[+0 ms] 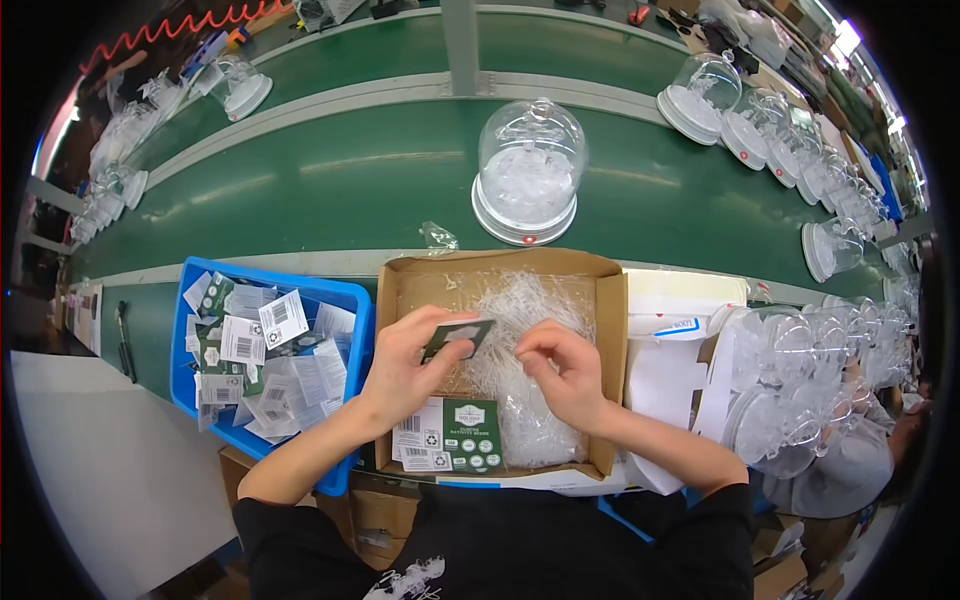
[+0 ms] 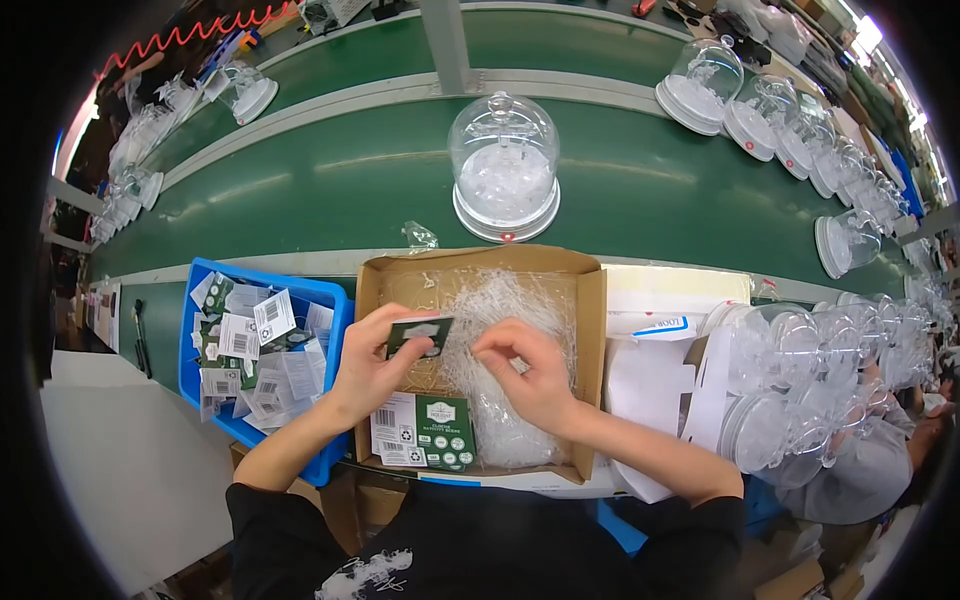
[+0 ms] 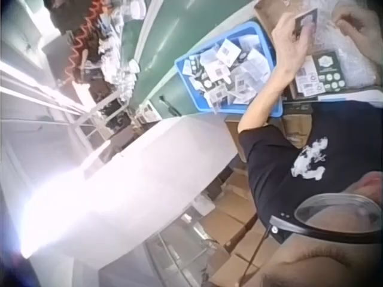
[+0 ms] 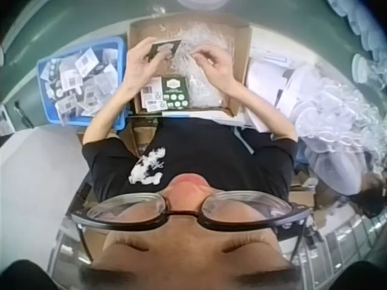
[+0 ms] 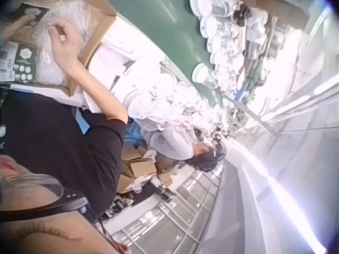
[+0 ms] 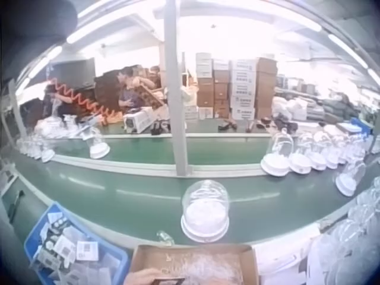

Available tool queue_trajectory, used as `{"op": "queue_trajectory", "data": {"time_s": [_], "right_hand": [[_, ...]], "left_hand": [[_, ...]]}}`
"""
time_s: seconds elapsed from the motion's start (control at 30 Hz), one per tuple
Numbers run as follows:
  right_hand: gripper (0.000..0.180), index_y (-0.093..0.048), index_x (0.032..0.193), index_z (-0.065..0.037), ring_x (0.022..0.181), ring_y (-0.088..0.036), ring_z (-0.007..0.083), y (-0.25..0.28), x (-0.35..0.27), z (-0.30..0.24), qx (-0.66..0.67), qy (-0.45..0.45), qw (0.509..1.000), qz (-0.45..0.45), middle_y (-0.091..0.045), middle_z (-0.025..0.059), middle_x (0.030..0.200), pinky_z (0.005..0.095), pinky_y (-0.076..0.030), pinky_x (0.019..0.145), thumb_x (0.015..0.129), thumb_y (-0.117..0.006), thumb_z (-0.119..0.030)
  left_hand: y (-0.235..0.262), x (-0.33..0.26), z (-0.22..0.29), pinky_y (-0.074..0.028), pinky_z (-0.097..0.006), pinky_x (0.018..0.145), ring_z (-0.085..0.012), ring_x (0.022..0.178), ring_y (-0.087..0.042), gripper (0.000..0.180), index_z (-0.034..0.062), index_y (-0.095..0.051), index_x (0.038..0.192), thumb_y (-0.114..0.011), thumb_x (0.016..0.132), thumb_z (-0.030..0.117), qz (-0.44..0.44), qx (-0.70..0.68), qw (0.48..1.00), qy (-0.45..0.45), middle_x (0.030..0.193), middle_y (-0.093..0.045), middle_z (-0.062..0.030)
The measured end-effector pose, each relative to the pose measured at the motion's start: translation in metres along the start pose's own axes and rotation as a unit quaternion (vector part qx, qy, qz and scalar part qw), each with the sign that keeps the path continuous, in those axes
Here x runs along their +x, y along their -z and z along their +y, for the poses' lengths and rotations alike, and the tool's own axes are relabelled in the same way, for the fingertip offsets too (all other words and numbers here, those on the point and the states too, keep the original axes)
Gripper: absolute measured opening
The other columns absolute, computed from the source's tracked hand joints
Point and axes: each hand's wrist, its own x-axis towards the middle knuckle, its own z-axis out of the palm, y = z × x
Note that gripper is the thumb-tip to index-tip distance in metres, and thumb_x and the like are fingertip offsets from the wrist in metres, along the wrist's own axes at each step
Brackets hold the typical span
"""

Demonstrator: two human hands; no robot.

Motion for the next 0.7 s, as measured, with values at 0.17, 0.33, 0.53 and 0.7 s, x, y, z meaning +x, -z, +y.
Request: {"op": "queue_trajectory", "data": {"time_s": [0.17, 0.33, 0.53, 0.7], "right_hand": [[0.012, -0.067, 0.096, 0.001, 0.075, -0.064, 0.0118, -0.007, -0.007, -0.005, 0.023, -0.010, 0.997, -0.072, -0.068, 0.0086, 0.088, 0.0227, -0.051, 0.060, 0.086, -0.062, 0.003], [0.016, -0.065, 0.103, 0.003, 0.080, -0.066, 0.0125, -0.010, -0.001, -0.007, 0.150, -0.147, 0.977, -0.024, -0.068, 0.0079, 0.090, 0.0224, -0.051, 0.061, 0.089, -0.057, 0.003], [0.013, -0.062, 0.101, 0.003, 0.079, -0.066, 0.0123, -0.008, 0.000, -0.003, 0.168, -0.175, 0.968, -0.055, -0.067, 0.0077, 0.090, 0.0217, -0.050, 0.060, 0.092, -0.055, 0.000], [0.010, -0.058, 0.097, 0.002, 0.076, -0.065, 0.0127, -0.006, 0.000, -0.008, 0.208, -0.219, 0.950, -0.082, -0.067, 0.0077, 0.086, 0.0212, -0.049, 0.058, 0.095, -0.051, -0.004]], "left_hand": [[-0.008, 0.005, -0.006, -0.045, -0.026, 0.071, -0.0184, 0.074, -0.055, 0.027, -0.0012, -0.062, 0.113, -0.055, 0.086, -0.002, -0.029, 0.033, 0.998, -0.051, 0.089, -0.057, -0.0109], [-0.018, 0.005, 0.005, -0.045, -0.028, 0.059, -0.0181, 0.063, -0.053, 0.030, 0.0021, -0.065, 0.110, -0.067, 0.080, 0.000, 0.043, 0.064, 0.994, -0.080, 0.086, -0.057, -0.0065], [-0.013, 0.000, -0.003, -0.042, -0.023, 0.053, -0.0122, 0.065, -0.053, 0.037, 0.0037, -0.066, 0.112, -0.069, 0.076, -0.004, 0.011, 0.070, 0.990, -0.119, 0.083, -0.057, -0.0056], [-0.017, 0.000, 0.000, -0.048, -0.027, 0.058, -0.0177, 0.070, -0.059, 0.033, 0.0053, -0.066, 0.110, -0.068, 0.078, -0.001, -0.004, 0.126, 0.980, -0.153, 0.082, -0.058, -0.0063]]}}
